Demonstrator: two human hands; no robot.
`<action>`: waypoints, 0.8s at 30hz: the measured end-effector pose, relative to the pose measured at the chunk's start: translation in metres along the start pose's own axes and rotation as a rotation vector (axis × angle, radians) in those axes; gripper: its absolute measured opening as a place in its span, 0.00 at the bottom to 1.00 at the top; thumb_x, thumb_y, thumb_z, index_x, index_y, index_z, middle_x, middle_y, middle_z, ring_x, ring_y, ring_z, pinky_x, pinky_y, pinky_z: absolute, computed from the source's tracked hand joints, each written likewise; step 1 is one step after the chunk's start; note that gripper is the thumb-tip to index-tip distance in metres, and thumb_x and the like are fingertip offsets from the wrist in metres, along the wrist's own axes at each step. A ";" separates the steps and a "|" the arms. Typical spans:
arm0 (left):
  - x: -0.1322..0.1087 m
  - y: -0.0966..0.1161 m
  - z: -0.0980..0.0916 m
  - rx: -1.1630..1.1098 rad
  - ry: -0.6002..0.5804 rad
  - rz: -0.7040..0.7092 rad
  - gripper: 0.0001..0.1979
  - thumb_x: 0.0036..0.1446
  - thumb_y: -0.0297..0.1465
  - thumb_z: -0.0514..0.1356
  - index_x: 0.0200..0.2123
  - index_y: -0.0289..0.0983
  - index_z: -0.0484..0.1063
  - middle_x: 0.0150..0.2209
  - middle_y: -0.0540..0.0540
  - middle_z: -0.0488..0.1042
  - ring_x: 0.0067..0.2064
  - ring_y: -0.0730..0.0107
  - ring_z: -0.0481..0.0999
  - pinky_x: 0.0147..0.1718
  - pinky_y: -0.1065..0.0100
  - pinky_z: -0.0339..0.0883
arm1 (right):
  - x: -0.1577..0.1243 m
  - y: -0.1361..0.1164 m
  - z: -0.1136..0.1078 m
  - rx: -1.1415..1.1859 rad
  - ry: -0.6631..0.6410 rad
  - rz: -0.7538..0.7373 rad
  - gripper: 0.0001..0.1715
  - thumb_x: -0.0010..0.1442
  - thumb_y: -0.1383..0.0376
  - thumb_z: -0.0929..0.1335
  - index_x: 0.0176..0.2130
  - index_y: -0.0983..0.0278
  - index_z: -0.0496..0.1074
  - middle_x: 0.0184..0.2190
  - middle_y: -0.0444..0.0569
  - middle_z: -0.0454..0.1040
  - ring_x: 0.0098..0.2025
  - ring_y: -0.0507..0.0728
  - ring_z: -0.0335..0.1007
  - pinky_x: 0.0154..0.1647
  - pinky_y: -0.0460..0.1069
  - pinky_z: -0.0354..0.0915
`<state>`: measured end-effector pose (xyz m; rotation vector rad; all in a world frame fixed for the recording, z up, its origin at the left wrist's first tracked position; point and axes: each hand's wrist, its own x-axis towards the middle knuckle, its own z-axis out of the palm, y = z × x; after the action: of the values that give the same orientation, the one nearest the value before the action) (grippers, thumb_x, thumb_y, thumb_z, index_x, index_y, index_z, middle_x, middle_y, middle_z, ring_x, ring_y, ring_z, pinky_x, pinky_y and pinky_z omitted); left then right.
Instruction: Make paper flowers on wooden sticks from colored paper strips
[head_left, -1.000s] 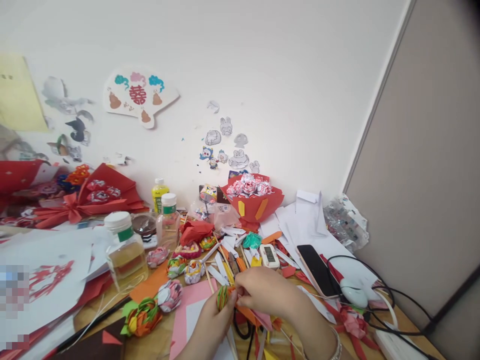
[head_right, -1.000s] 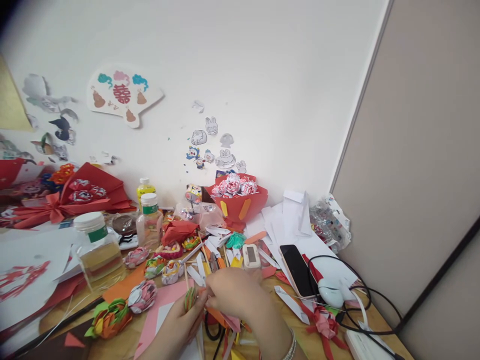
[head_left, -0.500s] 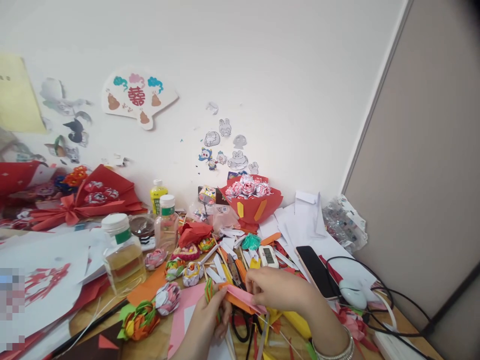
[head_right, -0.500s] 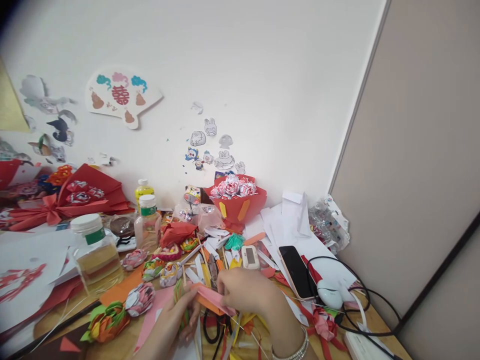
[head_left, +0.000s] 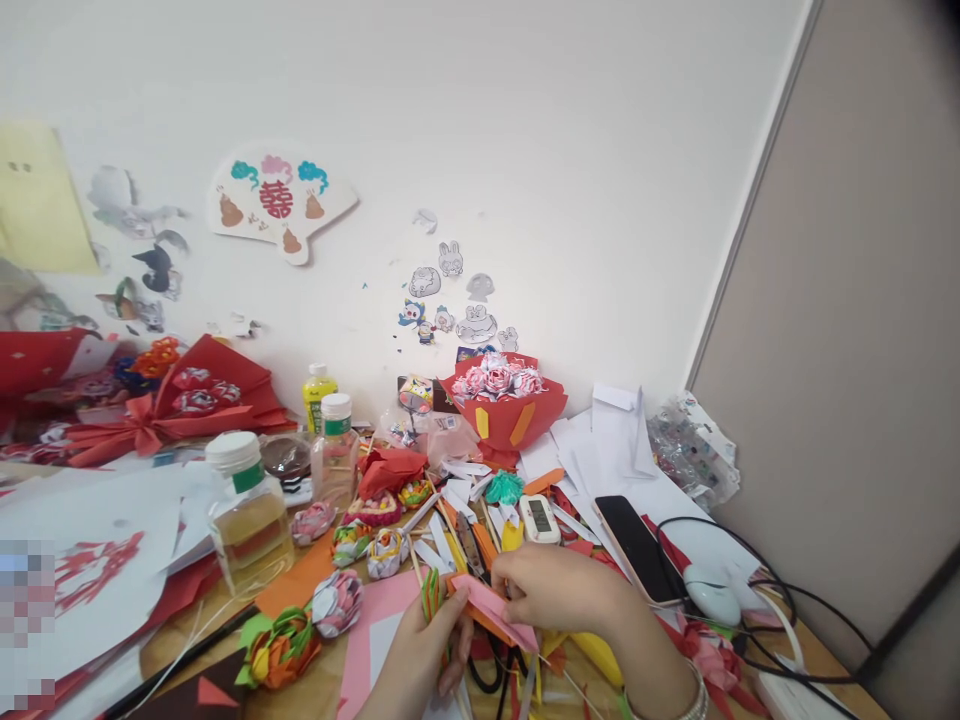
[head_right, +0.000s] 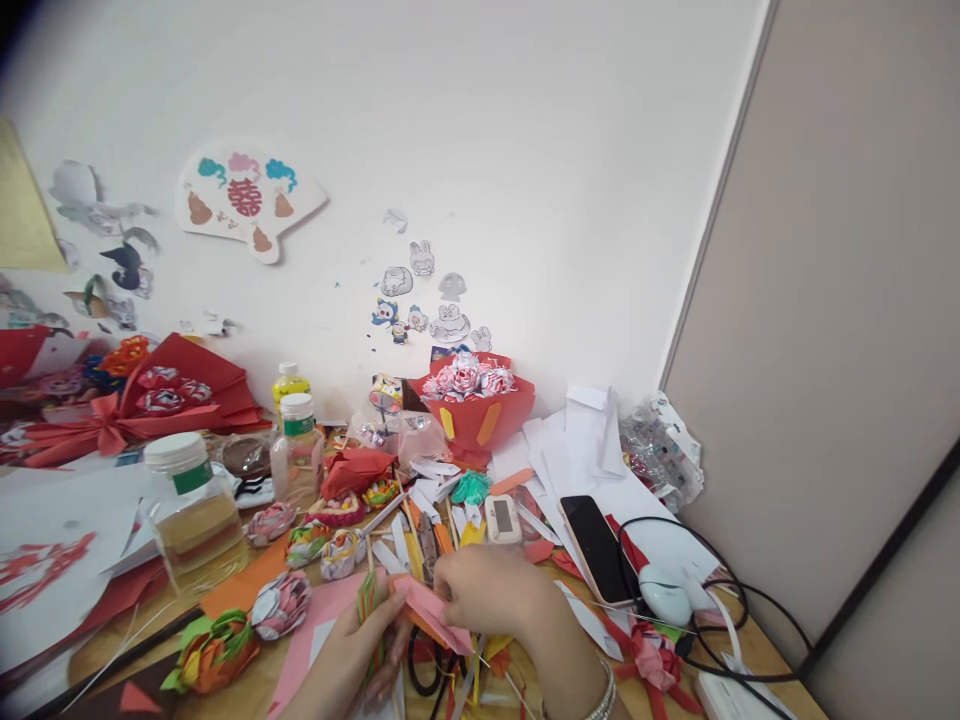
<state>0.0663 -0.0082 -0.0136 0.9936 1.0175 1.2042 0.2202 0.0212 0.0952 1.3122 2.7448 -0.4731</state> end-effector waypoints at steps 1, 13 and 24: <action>0.000 0.000 0.000 -0.010 -0.002 0.011 0.25 0.43 0.52 0.57 0.12 0.37 0.59 0.06 0.57 0.55 0.06 0.84 0.49 0.07 0.77 0.46 | 0.001 0.001 0.001 0.005 0.004 -0.002 0.10 0.50 0.64 0.64 0.34 0.62 0.72 0.30 0.45 0.74 0.31 0.54 0.66 0.22 0.44 0.48; -0.003 0.003 0.003 0.049 0.008 -0.015 0.28 0.41 0.54 0.57 0.09 0.37 0.59 0.05 0.55 0.55 0.07 0.83 0.50 0.07 0.76 0.43 | 0.005 -0.003 0.003 -0.075 -0.038 -0.026 0.12 0.53 0.57 0.63 0.32 0.61 0.72 0.28 0.45 0.73 0.30 0.56 0.67 0.24 0.45 0.51; -0.005 0.007 0.003 0.047 0.023 0.038 0.29 0.39 0.59 0.57 0.13 0.37 0.59 0.06 0.56 0.57 0.07 0.84 0.50 0.08 0.77 0.42 | 0.010 0.006 0.008 -0.093 -0.056 -0.116 0.14 0.56 0.57 0.62 0.29 0.62 0.71 0.26 0.44 0.71 0.28 0.53 0.64 0.23 0.45 0.49</action>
<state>0.0674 -0.0124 -0.0057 1.0424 1.0537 1.2303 0.2177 0.0300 0.0845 1.1065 2.7709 -0.3773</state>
